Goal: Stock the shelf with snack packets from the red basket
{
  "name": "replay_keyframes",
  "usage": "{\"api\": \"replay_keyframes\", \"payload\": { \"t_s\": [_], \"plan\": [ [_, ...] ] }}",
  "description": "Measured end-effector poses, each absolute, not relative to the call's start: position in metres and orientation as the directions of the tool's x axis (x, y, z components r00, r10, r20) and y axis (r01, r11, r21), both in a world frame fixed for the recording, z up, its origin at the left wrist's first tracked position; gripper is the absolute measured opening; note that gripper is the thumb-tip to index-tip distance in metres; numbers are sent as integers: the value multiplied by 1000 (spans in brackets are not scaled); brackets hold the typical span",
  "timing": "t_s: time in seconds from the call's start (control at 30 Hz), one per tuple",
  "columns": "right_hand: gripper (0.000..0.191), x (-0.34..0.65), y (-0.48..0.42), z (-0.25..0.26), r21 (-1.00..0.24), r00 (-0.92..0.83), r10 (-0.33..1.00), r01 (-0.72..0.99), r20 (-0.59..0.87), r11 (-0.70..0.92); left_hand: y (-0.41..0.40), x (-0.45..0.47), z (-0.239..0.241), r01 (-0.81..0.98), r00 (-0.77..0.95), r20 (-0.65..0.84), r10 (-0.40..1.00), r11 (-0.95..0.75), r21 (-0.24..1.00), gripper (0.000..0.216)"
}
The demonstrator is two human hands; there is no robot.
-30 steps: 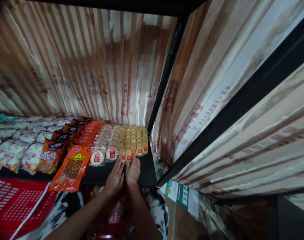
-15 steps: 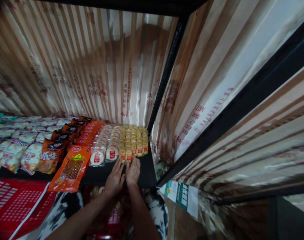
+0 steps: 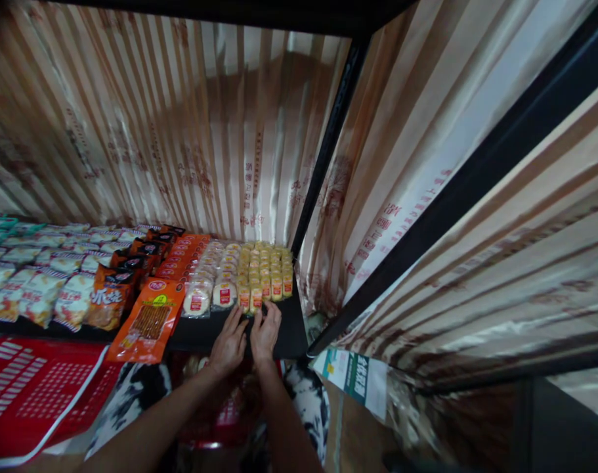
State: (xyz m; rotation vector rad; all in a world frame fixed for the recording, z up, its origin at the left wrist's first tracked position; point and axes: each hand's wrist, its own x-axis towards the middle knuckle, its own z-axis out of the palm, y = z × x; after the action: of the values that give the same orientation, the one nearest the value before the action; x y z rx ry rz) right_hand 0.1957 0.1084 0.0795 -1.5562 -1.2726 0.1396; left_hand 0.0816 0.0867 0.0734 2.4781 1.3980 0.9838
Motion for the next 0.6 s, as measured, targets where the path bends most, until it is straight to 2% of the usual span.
{"api": "replay_keyframes", "payload": {
  "t_s": [0.23, 0.37, 0.43, 0.5, 0.6],
  "plan": [
    [30, 176, 65, 77, -833, 425, 803, 531, 418, 153, 63, 74, 52, 739, 415, 488, 768, -597, 313, 41],
    [27, 157, 34, 69, -900, 416, 854, 417, 312, 126, 34, 62, 33, 688, 535, 418, 734, -666, 290, 57],
    [28, 149, 19, 65, -916, 422, 872, 396, 250, 71, 20, 54, 21, 676, 544, 375, 751, -657, 333, 60],
    [30, 145, 7, 57, -911, 400, 892, 411, 210, 30, 8, 48, 10, 679, 512, 299, 805, -593, 434, 59],
    [31, 145, -3, 38, -885, 364, 910, 465, 200, 8, -5, 41, -2, 665, 469, 99, 878, -425, 614, 59]
  ]
}}
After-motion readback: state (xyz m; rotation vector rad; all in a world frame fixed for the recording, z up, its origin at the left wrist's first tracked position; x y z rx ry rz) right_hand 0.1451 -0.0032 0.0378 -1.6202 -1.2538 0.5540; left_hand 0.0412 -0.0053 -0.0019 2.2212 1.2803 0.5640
